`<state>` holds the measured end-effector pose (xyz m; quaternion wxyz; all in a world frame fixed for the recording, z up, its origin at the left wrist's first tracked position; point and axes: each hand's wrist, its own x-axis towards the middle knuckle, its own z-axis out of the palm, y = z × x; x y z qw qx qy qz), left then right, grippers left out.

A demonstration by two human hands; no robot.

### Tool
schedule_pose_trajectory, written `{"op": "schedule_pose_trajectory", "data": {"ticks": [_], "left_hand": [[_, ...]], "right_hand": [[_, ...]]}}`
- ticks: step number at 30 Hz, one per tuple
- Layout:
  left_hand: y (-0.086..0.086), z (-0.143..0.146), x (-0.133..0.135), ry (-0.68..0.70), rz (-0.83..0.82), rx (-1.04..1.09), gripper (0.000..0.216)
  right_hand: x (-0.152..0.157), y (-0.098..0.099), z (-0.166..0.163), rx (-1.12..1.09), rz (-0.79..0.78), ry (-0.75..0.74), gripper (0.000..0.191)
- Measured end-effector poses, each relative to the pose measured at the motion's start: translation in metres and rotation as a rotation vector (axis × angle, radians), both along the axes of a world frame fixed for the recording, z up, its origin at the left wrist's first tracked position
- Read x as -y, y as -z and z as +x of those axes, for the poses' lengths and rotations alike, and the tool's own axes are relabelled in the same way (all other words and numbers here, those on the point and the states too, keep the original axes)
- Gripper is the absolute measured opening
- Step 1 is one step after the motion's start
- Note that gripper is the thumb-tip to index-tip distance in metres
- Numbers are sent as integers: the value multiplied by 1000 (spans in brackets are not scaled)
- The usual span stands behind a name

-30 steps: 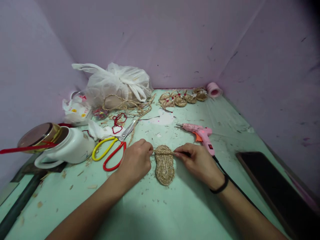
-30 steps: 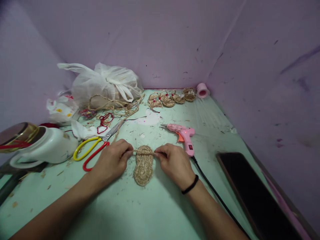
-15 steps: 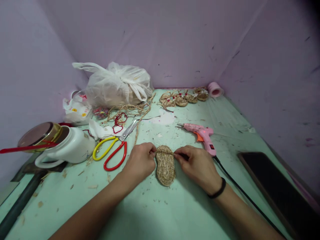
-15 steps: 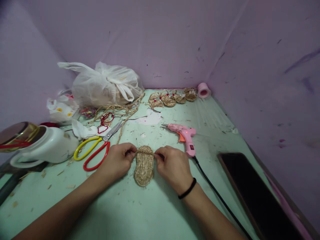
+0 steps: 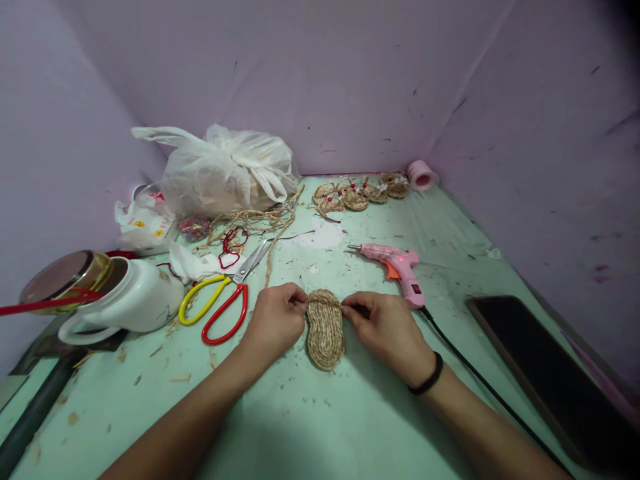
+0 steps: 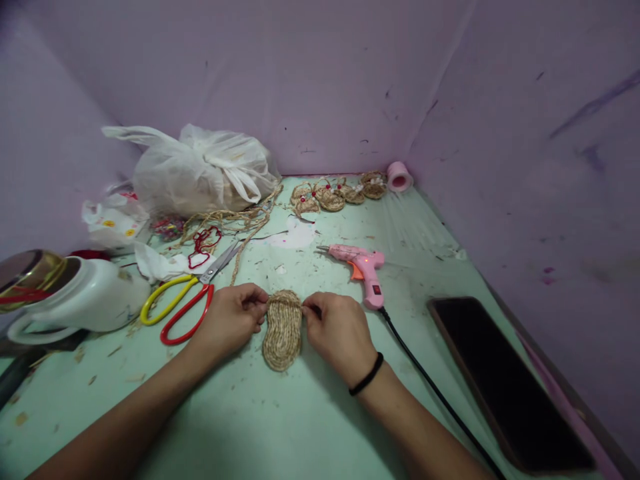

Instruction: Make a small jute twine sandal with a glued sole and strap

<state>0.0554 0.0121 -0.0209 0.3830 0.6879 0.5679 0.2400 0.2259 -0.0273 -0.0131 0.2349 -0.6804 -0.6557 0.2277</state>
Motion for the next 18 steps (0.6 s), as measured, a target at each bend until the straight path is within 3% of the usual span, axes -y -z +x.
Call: {"op": "schedule_pose_trajectory", "data": {"ticks": [6, 18], "left_hand": [[-2, 1, 0, -36, -39, 52, 9], [-7, 0, 6, 14, 5, -50, 10]], "right_hand": [[0, -1, 0, -38, -2, 17, 17], [-1, -2, 2, -40, -26, 4, 16]]}}
